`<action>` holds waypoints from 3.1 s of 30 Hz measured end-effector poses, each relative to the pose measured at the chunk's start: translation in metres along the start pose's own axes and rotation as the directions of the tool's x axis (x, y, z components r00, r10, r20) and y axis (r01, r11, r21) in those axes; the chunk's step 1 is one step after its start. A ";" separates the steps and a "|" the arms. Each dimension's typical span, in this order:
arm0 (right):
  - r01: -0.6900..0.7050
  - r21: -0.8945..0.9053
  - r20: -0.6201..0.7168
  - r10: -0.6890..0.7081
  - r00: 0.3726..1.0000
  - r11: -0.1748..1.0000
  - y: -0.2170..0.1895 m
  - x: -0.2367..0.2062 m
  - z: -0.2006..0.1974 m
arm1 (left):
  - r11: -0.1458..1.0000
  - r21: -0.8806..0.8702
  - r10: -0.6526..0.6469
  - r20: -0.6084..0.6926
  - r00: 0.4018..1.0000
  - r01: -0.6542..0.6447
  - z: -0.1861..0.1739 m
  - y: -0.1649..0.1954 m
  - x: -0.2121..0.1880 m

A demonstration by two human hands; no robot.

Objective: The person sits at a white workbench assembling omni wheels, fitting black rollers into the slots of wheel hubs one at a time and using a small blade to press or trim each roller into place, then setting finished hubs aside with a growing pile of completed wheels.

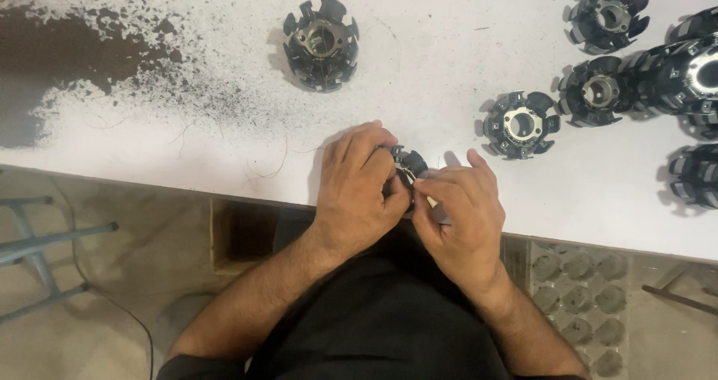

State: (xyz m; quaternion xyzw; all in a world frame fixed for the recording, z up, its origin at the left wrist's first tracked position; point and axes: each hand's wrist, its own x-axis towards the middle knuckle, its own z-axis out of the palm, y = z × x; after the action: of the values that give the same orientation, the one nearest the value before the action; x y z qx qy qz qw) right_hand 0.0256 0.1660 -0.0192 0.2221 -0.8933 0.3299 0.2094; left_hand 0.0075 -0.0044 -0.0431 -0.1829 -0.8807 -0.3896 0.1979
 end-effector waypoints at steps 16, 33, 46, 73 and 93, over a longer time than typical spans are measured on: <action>-0.119 0.084 -0.086 0.126 0.988 0.989 0.003 -0.001 0.004 | 0.991 0.071 0.111 0.064 0.992 -0.116 -0.033 0.000 0.021; -0.068 0.122 -0.065 0.076 0.995 0.990 0.006 -0.003 0.001 | 0.990 0.038 0.122 0.224 0.967 -0.133 -0.039 0.007 0.028; 0.005 0.062 -0.067 -0.001 0.998 0.998 0.007 -0.006 0.009 | 0.993 -0.099 -0.038 0.242 0.969 0.063 -0.042 0.004 0.022; 0.120 -0.119 0.001 -0.121 0.993 0.986 0.016 0.017 0.001 | 0.987 -0.116 -0.074 0.317 0.946 0.116 -0.050 -0.004 0.010; -0.139 0.310 -0.221 0.213 0.952 0.940 0.041 -0.007 -0.015 | 0.973 0.229 -0.089 0.484 0.870 -0.028 -0.084 -0.035 0.099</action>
State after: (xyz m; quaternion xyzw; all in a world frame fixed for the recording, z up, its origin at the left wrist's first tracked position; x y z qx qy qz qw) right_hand 0.0131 0.2057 -0.0328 0.1255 -0.8175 0.5007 0.2553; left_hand -0.0764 -0.0735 0.0354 -0.2379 -0.9436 -0.2295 -0.0190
